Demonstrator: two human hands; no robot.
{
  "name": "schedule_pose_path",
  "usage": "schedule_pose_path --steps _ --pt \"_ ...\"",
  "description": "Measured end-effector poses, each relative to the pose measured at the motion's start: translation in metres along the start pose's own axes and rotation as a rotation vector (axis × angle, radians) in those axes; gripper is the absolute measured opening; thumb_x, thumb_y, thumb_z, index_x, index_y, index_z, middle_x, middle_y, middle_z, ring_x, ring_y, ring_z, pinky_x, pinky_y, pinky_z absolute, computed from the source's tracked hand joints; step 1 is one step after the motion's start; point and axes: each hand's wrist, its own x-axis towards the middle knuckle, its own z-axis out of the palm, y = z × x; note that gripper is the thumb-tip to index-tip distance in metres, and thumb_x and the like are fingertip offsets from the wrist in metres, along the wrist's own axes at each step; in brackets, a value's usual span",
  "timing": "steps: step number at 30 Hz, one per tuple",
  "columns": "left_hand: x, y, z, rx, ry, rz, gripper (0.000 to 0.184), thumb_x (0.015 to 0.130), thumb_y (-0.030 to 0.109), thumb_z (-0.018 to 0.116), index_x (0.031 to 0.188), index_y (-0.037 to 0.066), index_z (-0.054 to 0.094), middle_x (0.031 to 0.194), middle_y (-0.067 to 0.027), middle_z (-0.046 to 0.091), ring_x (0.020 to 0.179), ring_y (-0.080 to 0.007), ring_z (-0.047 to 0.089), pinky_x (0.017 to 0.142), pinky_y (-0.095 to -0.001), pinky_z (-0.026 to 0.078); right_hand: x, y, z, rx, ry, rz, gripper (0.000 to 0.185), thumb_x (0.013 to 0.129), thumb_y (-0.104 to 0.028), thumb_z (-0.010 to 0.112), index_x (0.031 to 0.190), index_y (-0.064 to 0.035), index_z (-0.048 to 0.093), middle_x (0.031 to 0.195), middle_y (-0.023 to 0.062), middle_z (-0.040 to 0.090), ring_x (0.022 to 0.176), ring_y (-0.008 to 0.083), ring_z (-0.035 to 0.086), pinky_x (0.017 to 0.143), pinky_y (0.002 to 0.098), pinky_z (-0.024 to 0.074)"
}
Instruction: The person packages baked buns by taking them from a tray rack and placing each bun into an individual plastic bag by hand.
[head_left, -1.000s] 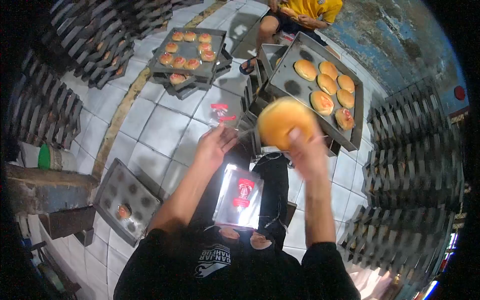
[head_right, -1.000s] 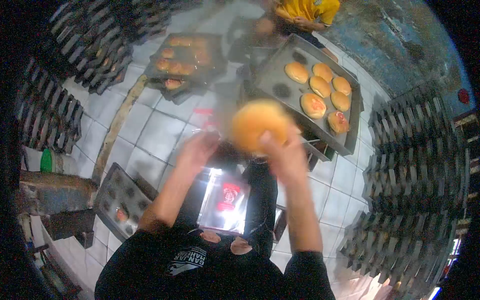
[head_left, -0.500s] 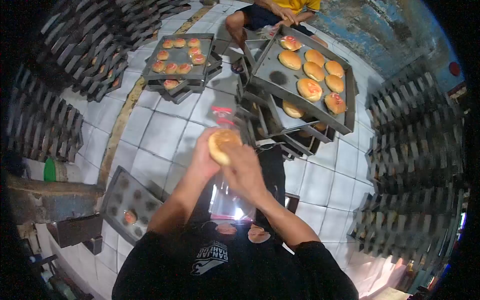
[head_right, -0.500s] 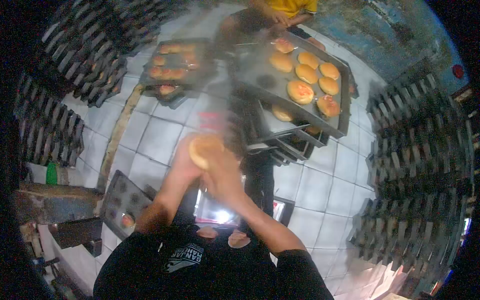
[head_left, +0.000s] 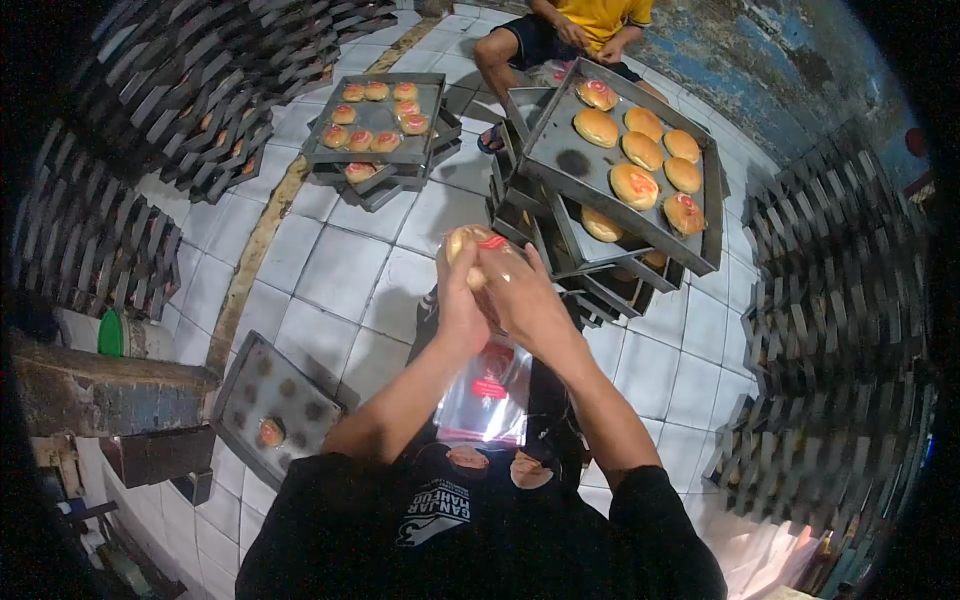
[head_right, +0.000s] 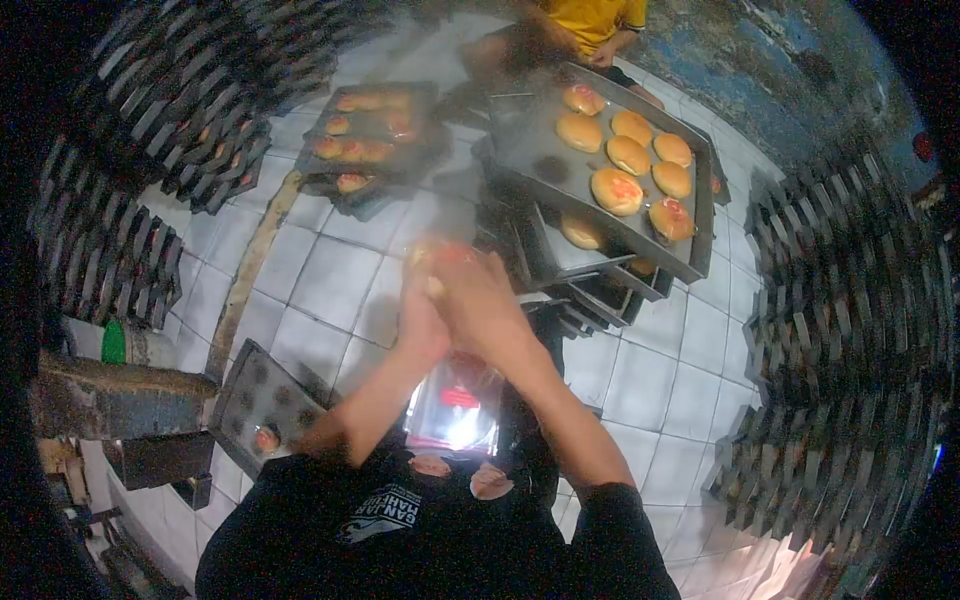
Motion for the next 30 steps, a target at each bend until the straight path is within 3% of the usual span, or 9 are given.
schedule_pose_path --steps 4,9,13,16,18,20,23,26,30 --pt "0.004 0.026 -0.001 -0.186 0.011 -0.245 0.075 0.101 0.066 0.043 0.141 0.003 0.051 0.127 -0.0171 0.064 0.114 -0.0332 0.065 0.100 -0.0475 0.053 -0.021 0.009 0.003 0.344 0.015 -0.154 0.025 0.090 -0.006 0.069 0.115 -0.0056 0.066 0.115 0.0128 0.068 0.112 0.0341 0.065 0.098 0.0458 0.0491" --pt "0.001 0.041 -0.002 -0.113 -0.016 -0.338 0.084 0.101 0.073 0.031 0.142 0.002 0.051 0.139 -0.0222 0.058 0.124 -0.0387 0.059 0.110 -0.0522 0.046 -0.040 -0.010 0.029 0.901 -0.239 0.075 0.020 0.089 -0.001 0.073 0.084 -0.0023 0.053 0.089 0.0064 0.063 0.077 0.0185 0.058 0.074 0.0309 0.0477" --pt "0.012 0.069 -0.035 -0.216 -0.007 -0.264 0.082 0.103 0.070 0.027 0.144 0.002 0.047 0.143 -0.0217 0.055 0.130 -0.0378 0.055 0.114 -0.0556 0.042 -0.064 -0.022 -0.004 1.456 -0.567 -0.245 0.022 0.088 -0.007 0.078 0.081 -0.0059 0.057 0.081 0.0089 0.063 0.080 0.0172 0.061 0.074 0.0296 0.0477" --pt "-0.035 0.073 -0.014 -0.192 -0.072 -0.359 0.071 0.106 0.063 0.030 0.141 0.004 0.050 0.136 -0.0185 0.061 0.129 -0.0338 0.057 0.109 -0.0505 0.046 -0.045 -0.002 0.016 0.164 0.544 0.021 0.034 0.079 -0.008 0.082 0.106 0.0019 0.064 0.108 0.0180 0.066 0.098 0.0301 0.067 0.082 0.0372 0.0539" --pt "-0.051 0.061 -0.025 -0.294 -0.198 -0.629 0.063 0.107 0.057 0.036 0.135 0.003 0.055 0.135 -0.0169 0.062 0.128 -0.0302 0.058 0.108 -0.0468 0.047 -0.052 0.002 0.026 0.166 0.459 -0.222 0.032 0.082 -0.010 0.078 0.109 0.0015 0.064 0.113 0.0177 0.065 0.101 0.0356 0.066 0.081 0.0376 0.0555" --pt "-0.056 0.069 -0.028 0.321 -0.207 -0.260 0.059 0.109 0.049 0.040 0.135 -0.001 0.057 0.138 -0.0141 0.061 0.126 -0.0247 0.059 0.109 -0.0415 0.046 -0.046 -0.009 0.023 0.131 0.456 -0.273 0.024 0.086 -0.009 0.074 0.105 0.0025 0.067 0.104 0.0156 0.068 0.093 0.0344 0.068 0.080 0.0356 0.0549" --pt "-0.026 0.064 -0.036 0.216 -0.199 -0.308 0.049 0.111 0.036 0.042 0.135 -0.004 0.060 0.130 -0.0118 0.067 0.118 -0.0186 0.063 0.104 -0.0335 0.048 -0.033 0.025 0.035 0.327 0.383 0.118 0.023 0.099 -0.017 0.064 0.103 0.0044 0.069 0.090 0.0157 0.069 0.080 0.0254 0.068 0.074 0.0323 0.0526" --pt "-0.035 0.058 -0.014 0.784 -0.163 0.094 0.037 0.110 0.026 0.049 0.125 -0.003 0.067 0.115 -0.0094 0.073 0.107 -0.0144 0.066 0.096 -0.0283 0.050 -0.020 0.026 0.025 0.510 0.333 0.464 0.033 0.105 -0.026 0.058 0.103 0.0051 0.070 0.086 0.0154 0.069 0.076 0.0191 0.066 0.070 0.0314 0.0510" --pt "-0.027 0.053 -0.020 0.749 -0.048 0.257 0.025 0.106 0.019 0.058 0.104 -0.003 0.071 0.098 -0.0052 0.073 0.090 -0.0085 0.065 0.083 -0.0251 0.051 -0.021 0.006 0.010 0.210 0.524 -0.120 0.020 0.098 -0.016 0.066 0.090 0.0022 0.068 0.077 0.0118 0.064 0.067 0.0243 0.062 0.064 0.0327 0.0487"
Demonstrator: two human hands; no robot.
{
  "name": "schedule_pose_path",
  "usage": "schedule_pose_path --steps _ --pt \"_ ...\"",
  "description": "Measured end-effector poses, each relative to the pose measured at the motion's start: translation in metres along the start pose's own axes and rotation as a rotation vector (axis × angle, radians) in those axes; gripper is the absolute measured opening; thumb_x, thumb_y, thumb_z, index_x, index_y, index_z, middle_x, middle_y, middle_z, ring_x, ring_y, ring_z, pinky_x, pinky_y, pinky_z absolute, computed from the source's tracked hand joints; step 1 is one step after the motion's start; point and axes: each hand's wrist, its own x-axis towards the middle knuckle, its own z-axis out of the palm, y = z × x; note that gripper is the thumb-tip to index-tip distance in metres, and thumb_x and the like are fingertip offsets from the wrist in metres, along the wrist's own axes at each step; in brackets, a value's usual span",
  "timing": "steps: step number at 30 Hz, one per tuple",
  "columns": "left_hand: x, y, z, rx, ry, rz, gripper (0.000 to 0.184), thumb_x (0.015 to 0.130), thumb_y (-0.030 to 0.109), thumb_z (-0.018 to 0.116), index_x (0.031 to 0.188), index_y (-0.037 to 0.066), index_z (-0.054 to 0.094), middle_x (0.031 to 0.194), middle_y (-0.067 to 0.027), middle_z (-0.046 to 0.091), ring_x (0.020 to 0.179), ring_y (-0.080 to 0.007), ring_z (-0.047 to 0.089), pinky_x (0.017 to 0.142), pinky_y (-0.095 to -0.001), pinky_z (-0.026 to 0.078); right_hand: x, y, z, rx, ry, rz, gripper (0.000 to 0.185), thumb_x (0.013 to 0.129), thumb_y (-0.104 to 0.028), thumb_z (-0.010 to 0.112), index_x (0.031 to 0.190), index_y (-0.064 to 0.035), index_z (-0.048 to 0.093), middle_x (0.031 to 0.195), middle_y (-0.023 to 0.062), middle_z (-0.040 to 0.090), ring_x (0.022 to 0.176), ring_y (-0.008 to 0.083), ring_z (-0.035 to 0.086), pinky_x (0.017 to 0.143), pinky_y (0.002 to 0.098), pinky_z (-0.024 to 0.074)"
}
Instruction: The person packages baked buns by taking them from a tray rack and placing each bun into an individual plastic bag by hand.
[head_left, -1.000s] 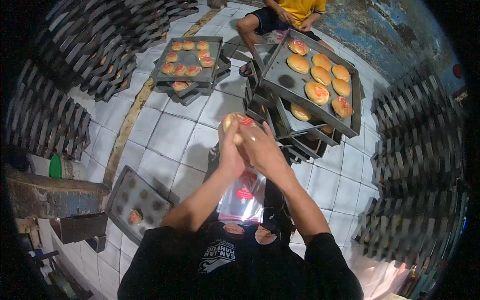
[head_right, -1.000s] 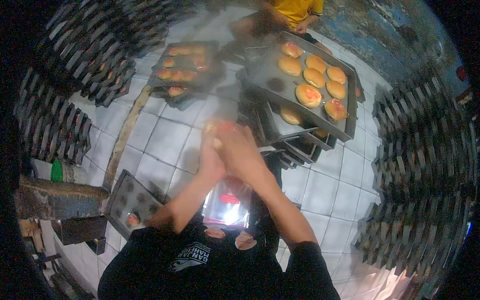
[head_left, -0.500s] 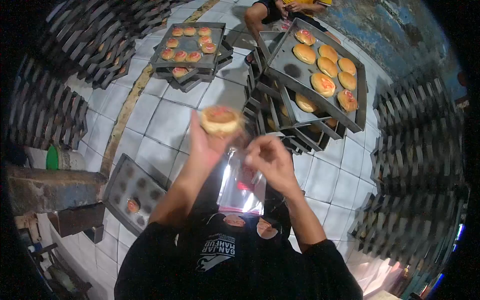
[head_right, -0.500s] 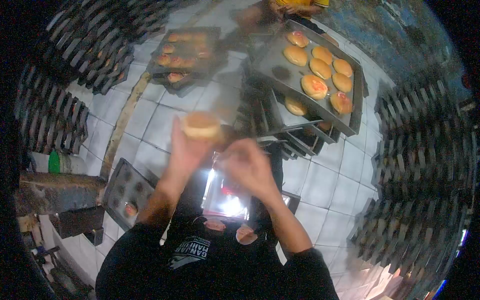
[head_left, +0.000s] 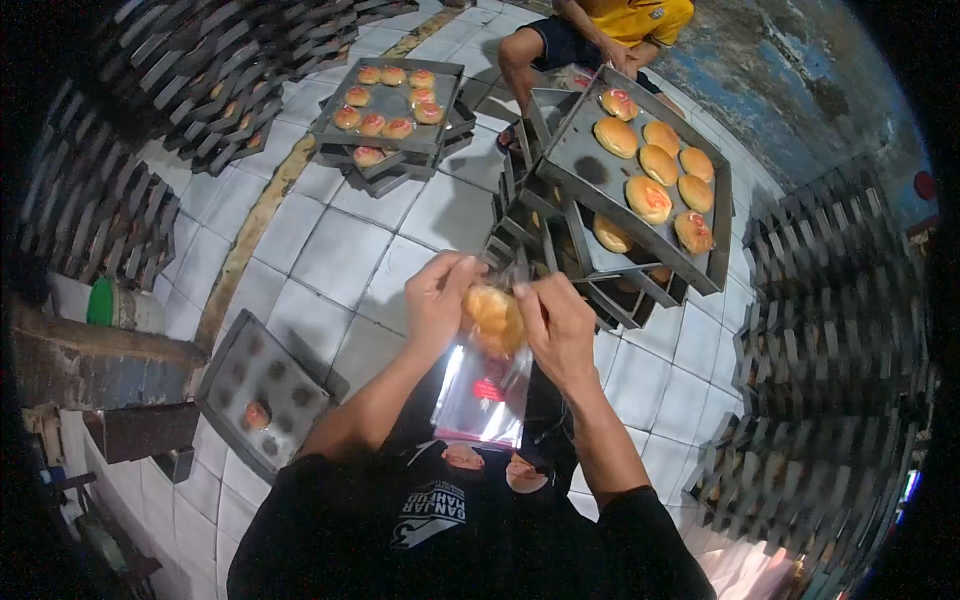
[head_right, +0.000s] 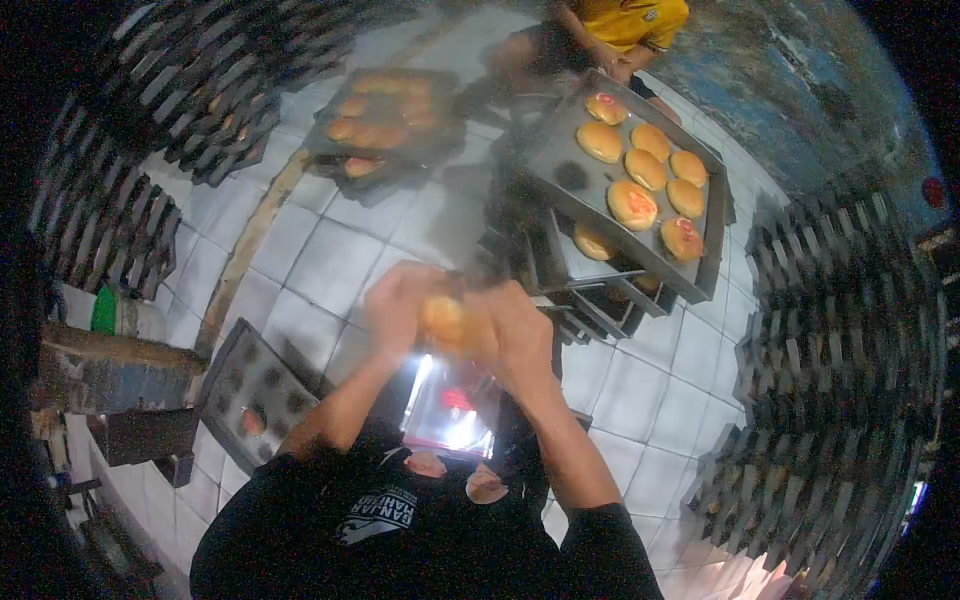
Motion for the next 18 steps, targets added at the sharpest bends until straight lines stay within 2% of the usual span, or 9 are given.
schedule_pose_path --steps 1,3,4,5,6,9,12,15,18 --pt "-0.004 0.026 0.008 0.061 0.062 0.031 0.024 0.104 0.017 0.060 0.093 -0.002 0.070 0.089 -0.0065 0.070 0.084 -0.0099 0.063 0.076 -0.0265 0.050 0.001 0.002 0.000 -0.025 0.064 -0.052 0.017 0.094 -0.012 0.070 0.085 0.0010 0.066 0.073 0.0123 0.060 0.065 0.0278 0.059 0.062 0.0340 0.0475" --pt "0.013 0.003 -0.005 0.185 0.140 0.099 0.023 0.102 0.014 0.061 0.087 -0.002 0.068 0.089 -0.0080 0.067 0.082 -0.0137 0.063 0.075 -0.0287 0.049 0.007 0.039 0.005 0.219 0.028 0.426 0.023 0.098 -0.020 0.067 0.082 -0.0041 0.067 0.070 0.0038 0.058 0.059 0.0147 0.053 0.055 0.0296 0.0403" --pt "0.020 0.004 -0.008 0.250 0.179 0.150 0.022 0.101 0.012 0.061 0.085 -0.002 0.067 0.088 -0.0088 0.066 0.081 -0.0156 0.063 0.074 -0.0299 0.049 0.013 0.048 0.001 0.510 -0.033 0.910 0.025 0.100 -0.023 0.066 0.081 -0.0069 0.067 0.069 0.0002 0.057 0.057 0.0097 0.049 0.052 0.0280 0.0369" --pt "0.021 0.007 -0.010 0.407 0.212 0.377 0.023 0.099 0.012 0.062 0.080 -0.001 0.065 0.093 -0.0103 0.064 0.083 -0.0213 0.063 0.074 -0.0334 0.048 0.011 0.047 -0.006 0.425 -0.071 0.843 0.029 0.103 -0.029 0.062 0.080 -0.0107 0.066 0.068 -0.0049 0.055 0.055 0.0039 0.043 0.049 0.0244 0.0319" --pt "0.019 0.011 -0.013 0.397 0.192 0.351 0.023 0.099 0.012 0.062 0.080 -0.001 0.065 0.096 -0.0102 0.064 0.084 -0.0217 0.063 0.074 -0.0336 0.049 0.009 0.046 -0.004 0.533 -0.087 0.882 0.029 0.103 -0.029 0.062 0.081 -0.0105 0.065 0.068 -0.0045 0.055 0.054 0.0044 0.044 0.049 0.0238 0.0329" --pt "-0.024 -0.011 -0.038 0.389 0.054 0.227 0.023 0.098 0.011 0.062 0.080 -0.001 0.066 0.102 -0.0095 0.066 0.087 -0.0200 0.063 0.076 -0.0320 0.049 -0.058 0.044 0.005 0.764 -0.147 1.091 0.026 0.104 -0.027 0.062 0.085 -0.0092 0.064 0.068 -0.0027 0.057 0.055 0.0063 0.047 0.050 0.0232 0.0380" --pt "-0.044 -0.052 -0.053 0.166 0.016 -0.162 0.019 0.096 0.008 0.062 0.081 -0.002 0.068 0.100 -0.0072 0.067 0.087 -0.0150 0.062 0.079 -0.0282 0.047 -0.121 0.047 0.031 0.898 -0.197 1.319 0.021 0.104 -0.022 0.059 0.103 -0.0028 0.068 0.086 0.0079 0.071 0.067 0.0143 0.066 0.060 0.0276 0.0538" --pt "-0.033 -0.017 -0.034 -0.269 -0.070 -0.408 0.017 0.097 0.011 0.062 0.089 -0.001 0.070 0.095 -0.0037 0.066 0.088 -0.0109 0.058 0.085 -0.0257 0.043 -0.111 0.028 0.023 1.141 -0.034 1.302 0.022 0.103 -0.019 0.060 0.111 0.0002 0.067 0.097 0.0123 0.074 0.081 0.0181 0.072 0.068 0.0301 0.0588" --pt "-0.005 -0.034 -0.016 -0.400 -0.200 -0.185 0.026 0.099 0.019 0.063 0.117 0.001 0.067 0.113 -0.0091 0.066 0.096 -0.0133 0.061 0.090 -0.0291 0.047 -0.067 0.013 -0.005 1.124 0.242 1.064 0.018 0.101 -0.014 0.063 0.111 0.0004 0.067 0.099 0.0089 0.073 0.087 0.0164 0.071 0.070 0.0273 0.0565"
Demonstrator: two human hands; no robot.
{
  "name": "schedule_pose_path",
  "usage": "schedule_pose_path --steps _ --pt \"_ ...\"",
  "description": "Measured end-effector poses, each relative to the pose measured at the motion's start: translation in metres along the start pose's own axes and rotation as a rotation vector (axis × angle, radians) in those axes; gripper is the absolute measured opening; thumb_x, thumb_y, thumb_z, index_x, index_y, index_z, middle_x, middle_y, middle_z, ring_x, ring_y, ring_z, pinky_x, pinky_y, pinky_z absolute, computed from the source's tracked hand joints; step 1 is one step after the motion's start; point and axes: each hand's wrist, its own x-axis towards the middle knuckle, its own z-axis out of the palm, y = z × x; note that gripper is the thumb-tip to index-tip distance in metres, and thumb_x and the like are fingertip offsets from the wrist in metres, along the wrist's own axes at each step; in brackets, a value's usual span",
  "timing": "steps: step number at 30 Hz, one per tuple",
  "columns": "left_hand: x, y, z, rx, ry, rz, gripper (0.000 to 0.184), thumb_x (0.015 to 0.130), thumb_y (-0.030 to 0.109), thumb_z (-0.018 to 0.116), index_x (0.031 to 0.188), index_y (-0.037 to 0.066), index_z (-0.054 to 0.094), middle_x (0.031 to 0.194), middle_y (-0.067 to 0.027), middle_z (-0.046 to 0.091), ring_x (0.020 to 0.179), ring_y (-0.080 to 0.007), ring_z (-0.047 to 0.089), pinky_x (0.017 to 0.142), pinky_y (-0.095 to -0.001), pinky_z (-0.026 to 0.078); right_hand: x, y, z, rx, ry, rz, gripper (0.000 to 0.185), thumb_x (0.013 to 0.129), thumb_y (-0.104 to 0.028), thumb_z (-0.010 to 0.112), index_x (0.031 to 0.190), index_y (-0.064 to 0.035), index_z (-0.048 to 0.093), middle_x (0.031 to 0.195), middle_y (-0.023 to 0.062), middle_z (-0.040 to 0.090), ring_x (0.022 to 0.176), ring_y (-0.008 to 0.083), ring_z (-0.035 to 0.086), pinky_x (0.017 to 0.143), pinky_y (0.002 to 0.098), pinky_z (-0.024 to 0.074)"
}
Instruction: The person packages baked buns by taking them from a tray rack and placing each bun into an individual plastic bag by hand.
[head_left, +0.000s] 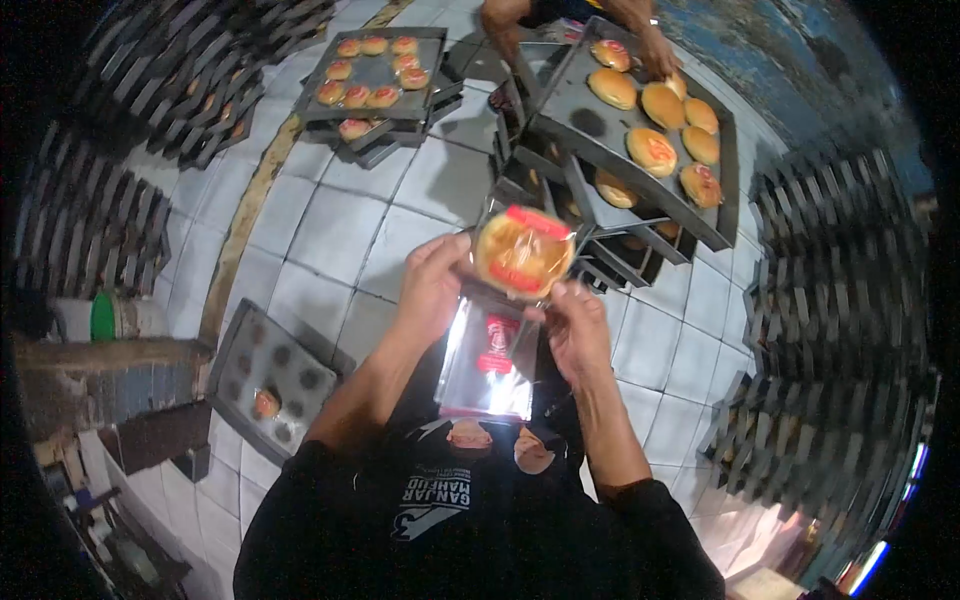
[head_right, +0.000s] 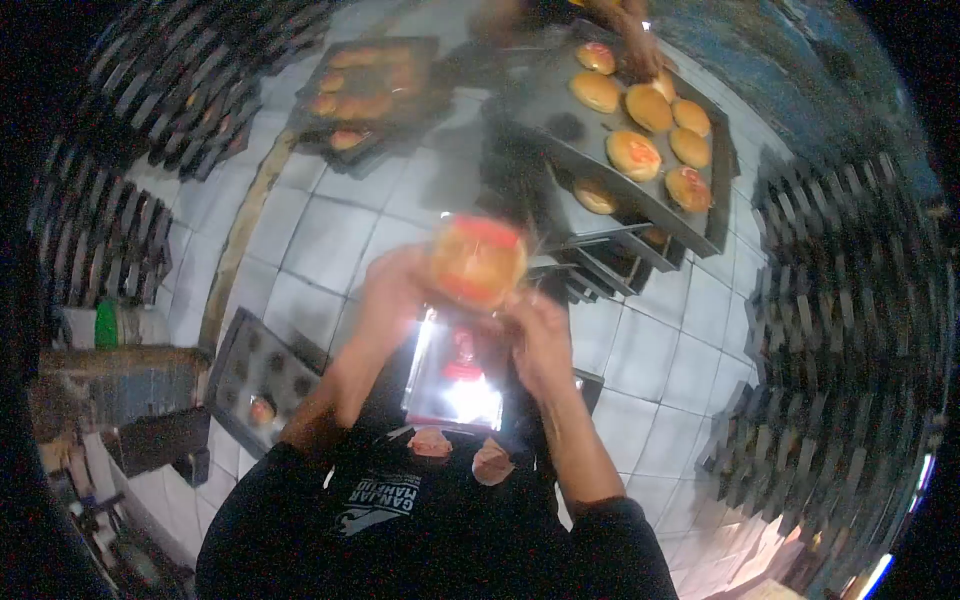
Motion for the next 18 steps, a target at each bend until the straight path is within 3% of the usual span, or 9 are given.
schedule_pose_path --steps 2,3,6,8,9,12,14,15,18 --pt "0.012 0.013 0.036 0.088 0.060 0.061 0.038 0.100 0.023 0.064 0.133 0.004 0.059 0.129 -0.0125 0.061 0.106 -0.0173 0.062 0.097 -0.0346 0.048 0.036 -0.023 -0.042 -0.818 0.077 -0.583 0.016 0.101 -0.013 0.063 0.105 0.0015 0.068 0.100 0.0067 0.072 0.086 0.0140 0.068 0.072 0.0263 0.0532" --pt "0.014 0.023 0.049 0.117 0.090 0.039 0.047 0.100 0.025 0.065 0.141 0.006 0.054 0.139 -0.0141 0.058 0.114 -0.0200 0.063 0.101 -0.0385 0.049 0.040 -0.050 -0.033 -0.945 0.155 -0.719 0.016 0.100 -0.012 0.065 0.105 0.0029 0.068 0.100 0.0079 0.071 0.087 0.0150 0.067 0.073 0.0272 0.0525" --pt "0.002 0.010 0.034 0.550 -0.015 -0.006 0.052 0.098 0.026 0.068 0.142 0.003 0.053 0.142 -0.0140 0.057 0.123 -0.0229 0.060 0.101 -0.0395 0.049 0.069 -0.112 -0.001 -1.219 0.247 -1.214 0.023 0.098 -0.012 0.068 0.112 0.0061 0.067 0.111 0.0149 0.070 0.089 0.0223 0.068 0.078 0.0309 0.0532" --pt "-0.024 0.002 0.024 0.987 -0.186 0.256 0.058 0.092 0.020 0.070 0.143 0.001 0.051 0.148 -0.0207 0.051 0.137 -0.0352 0.051 0.110 -0.0416 0.043 0.084 -0.130 -0.006 -1.660 0.237 -1.284 0.041 0.092 -0.012 0.073 0.128 0.0001 0.061 0.128 0.0197 0.065 0.101 0.0346 0.069 0.087 0.0379 0.0554" --pt "-0.040 -0.001 0.020 1.171 -0.227 0.411 0.052 0.090 0.021 0.071 0.138 0.006 0.059 0.150 -0.0216 0.049 0.141 -0.0400 0.044 0.115 -0.0463 0.039 0.080 -0.124 -0.008 -1.675 0.233 -1.094 0.045 0.090 -0.013 0.075 0.130 -0.0006 0.059 0.129 0.0203 0.064 0.106 0.0355 0.068 0.090 0.0396 0.0549" --pt "-0.072 0.010 0.011 1.648 -0.219 0.449 0.040 0.089 0.020 0.073 0.127 0.010 0.068 0.152 -0.0217 0.047 0.144 -0.0418 0.039 0.117 -0.0506 0.035 0.028 -0.067 0.001 -1.456 0.056 -0.561 0.051 0.087 -0.017 0.077 0.132 -0.0009 0.058 0.134 0.0216 0.061 0.120 0.0378 0.061 0.101 0.0449 0.0504" --pt "-0.067 0.009 -0.003 1.604 -0.383 0.587 0.036 0.087 0.020 0.075 0.123 0.012 0.072 0.152 -0.0215 0.046 0.144 -0.0423 0.039 0.118 -0.0524 0.033 0.003 -0.021 -0.016 -1.392 -0.423 -0.712 0.051 0.083 -0.012 0.078 0.130 -0.0017 0.060 0.130 0.0204 0.062 0.124 0.0388 0.058 0.108 0.0469 0.0462" --pt "-0.070 0.009 -0.010 1.575 -0.491 0.630 0.034 0.087 0.020 0.075 0.120 0.013 0.073 0.153 -0.0213 0.046 0.144 -0.0426 0.039 0.118 -0.0533 0.032 -0.005 -0.010 -0.020 -1.496 -0.419 -0.696 0.052 0.080 -0.009 0.078 0.128 -0.0020 0.061 0.127 0.0197 0.062 0.123 0.0390 0.058 0.109 0.0466 0.0455" --pt "-0.073 0.010 0.000 1.198 -0.510 0.355 0.033 0.090 0.017 0.074 0.123 0.010 0.072 0.146 -0.0220 0.051 0.135 -0.0384 0.048 0.111 -0.0486 0.042 -0.032 -0.008 -0.038 -1.670 -0.438 -0.616 0.049 0.070 -0.002 0.076 0.118 -0.0024 0.065 0.112 0.0174 0.064 0.116 0.0390 0.060 0.108 0.0448 0.0467"
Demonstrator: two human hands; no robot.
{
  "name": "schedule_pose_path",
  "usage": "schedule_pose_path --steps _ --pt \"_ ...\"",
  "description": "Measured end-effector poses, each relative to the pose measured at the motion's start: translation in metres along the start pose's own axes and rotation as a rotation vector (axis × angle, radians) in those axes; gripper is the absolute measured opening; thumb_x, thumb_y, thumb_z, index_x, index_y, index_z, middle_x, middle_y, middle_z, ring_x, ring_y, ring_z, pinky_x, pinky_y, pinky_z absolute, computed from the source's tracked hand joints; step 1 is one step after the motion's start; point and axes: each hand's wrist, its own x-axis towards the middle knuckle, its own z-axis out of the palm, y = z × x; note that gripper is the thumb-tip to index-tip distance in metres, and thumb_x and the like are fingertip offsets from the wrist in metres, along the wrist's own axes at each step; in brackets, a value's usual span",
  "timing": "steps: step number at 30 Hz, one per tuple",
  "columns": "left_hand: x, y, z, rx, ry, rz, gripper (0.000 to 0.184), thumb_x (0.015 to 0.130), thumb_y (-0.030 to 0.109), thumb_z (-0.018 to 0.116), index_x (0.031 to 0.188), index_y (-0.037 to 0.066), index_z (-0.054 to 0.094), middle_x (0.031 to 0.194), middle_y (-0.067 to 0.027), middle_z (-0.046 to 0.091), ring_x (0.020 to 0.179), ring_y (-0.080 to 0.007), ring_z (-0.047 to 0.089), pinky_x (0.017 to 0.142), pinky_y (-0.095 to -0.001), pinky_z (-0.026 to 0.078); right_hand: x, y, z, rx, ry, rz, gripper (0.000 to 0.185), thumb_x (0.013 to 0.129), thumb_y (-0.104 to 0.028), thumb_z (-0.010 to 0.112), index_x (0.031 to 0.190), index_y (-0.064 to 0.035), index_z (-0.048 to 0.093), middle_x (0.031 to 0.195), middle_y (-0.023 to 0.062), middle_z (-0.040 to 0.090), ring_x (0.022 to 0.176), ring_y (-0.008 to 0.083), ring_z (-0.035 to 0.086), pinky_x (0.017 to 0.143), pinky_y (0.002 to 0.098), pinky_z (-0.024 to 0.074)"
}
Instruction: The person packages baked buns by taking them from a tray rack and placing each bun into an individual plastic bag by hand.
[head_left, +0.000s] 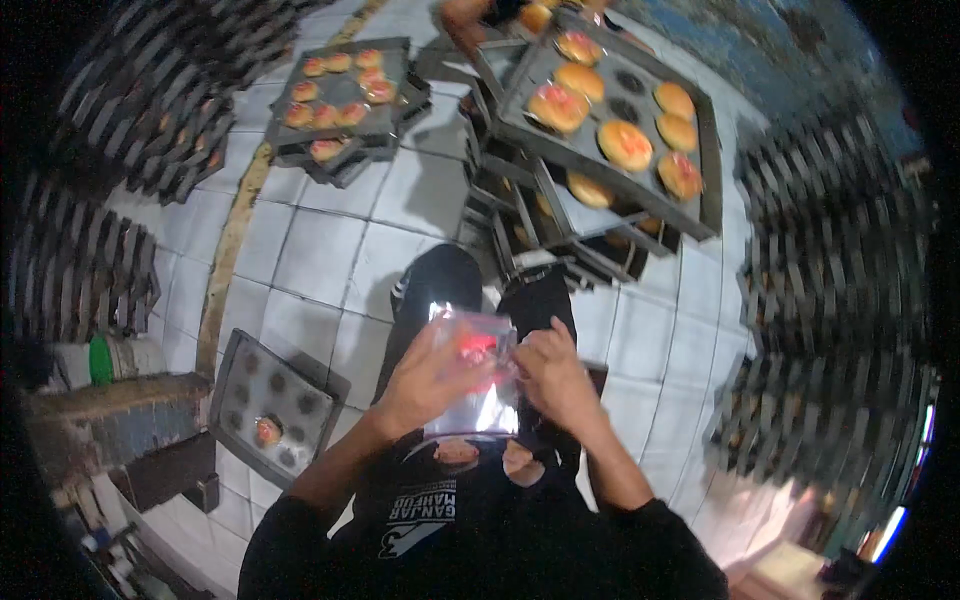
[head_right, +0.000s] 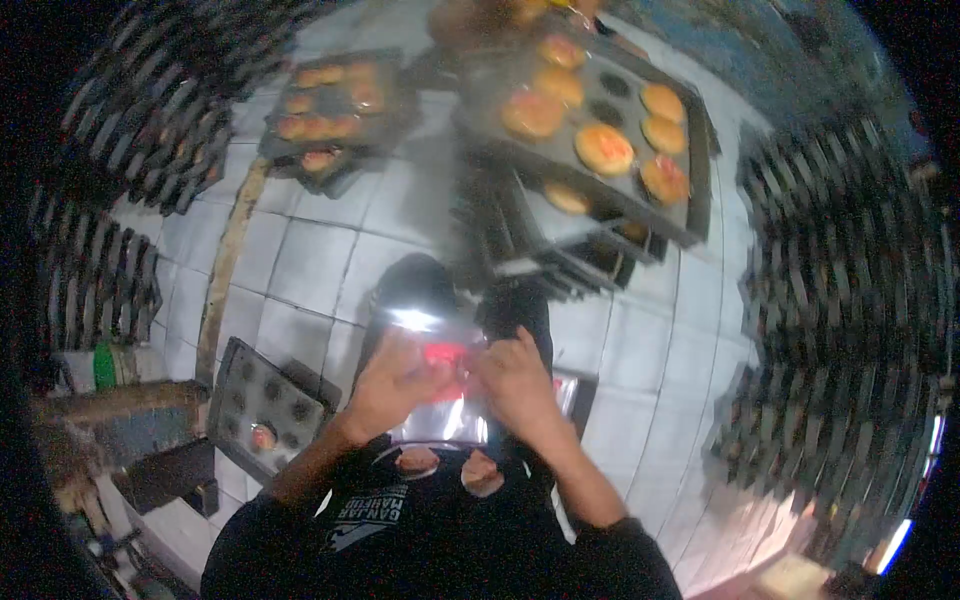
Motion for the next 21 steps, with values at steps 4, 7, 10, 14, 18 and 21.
schedule_pose_path --steps 4,7,10,14,18,21 --pt "0.017 -0.005 0.000 -0.708 -0.349 -0.391 0.028 0.099 0.014 0.067 0.125 0.004 0.071 0.111 -0.0212 0.073 0.105 -0.0221 0.071 0.092 -0.0358 0.057 0.013 0.031 -0.072 0.551 -0.205 0.086 0.031 0.083 -0.006 0.074 0.114 -0.0041 0.069 0.103 0.0125 0.067 0.101 0.0260 0.067 0.092 0.0389 0.0545" --pt "0.040 0.003 -0.007 -0.931 -0.144 -0.665 0.021 0.101 0.013 0.064 0.113 -0.003 0.072 0.086 -0.0075 0.074 0.075 -0.0099 0.068 0.070 -0.0251 0.055 0.067 0.124 -0.118 0.104 0.191 0.108 0.027 0.097 -0.018 0.070 0.117 0.0000 0.069 0.097 0.0073 0.071 0.089 0.0185 0.069 0.080 0.0332 0.0556" --pt "0.053 -0.012 -0.004 -1.002 0.166 -0.672 0.017 0.102 0.014 0.063 0.105 -0.001 0.071 0.084 -0.0031 0.072 0.070 -0.0084 0.064 0.067 -0.0245 0.052 0.144 0.198 -0.163 0.038 0.450 0.290 0.035 0.101 -0.029 0.063 0.119 0.0002 0.068 0.097 0.0157 0.073 0.092 0.0245 0.070 0.083 0.0393 0.0545" --pt "0.045 -0.027 0.013 -1.000 0.298 -0.690 0.021 0.104 0.016 0.059 0.110 -0.002 0.069 0.091 -0.0064 0.073 0.078 -0.0115 0.068 0.075 -0.0276 0.054 0.221 0.312 -0.163 -0.155 0.095 0.442 0.054 0.099 -0.046 0.064 0.124 0.0021 0.066 0.101 0.0239 0.073 0.094 0.0325 0.071 0.083 0.0422 0.0539" --pt "0.042 -0.023 0.012 -0.955 0.372 -0.675 0.024 0.104 0.015 0.058 0.116 -0.004 0.067 0.092 -0.0107 0.074 0.081 -0.0158 0.071 0.076 -0.0295 0.055 0.243 0.309 -0.160 -0.228 0.032 0.505 0.062 0.091 -0.051 0.073 0.122 0.0025 0.066 0.099 0.0224 0.074 0.090 0.0314 0.071 0.080 0.0409 0.0544" --pt "0.045 -0.027 0.011 -0.976 0.328 -0.677 0.025 0.105 0.016 0.058 0.117 -0.003 0.067 0.091 -0.0111 0.074 0.078 -0.0158 0.070 0.076 -0.0298 0.055 0.220 0.265 -0.168 -0.005 -0.022 0.511 0.057 0.091 -0.043 0.077 0.115 0.0075 0.065 0.094 0.0135 0.074 0.087 0.0187 0.069 0.075 0.0352 0.0543"
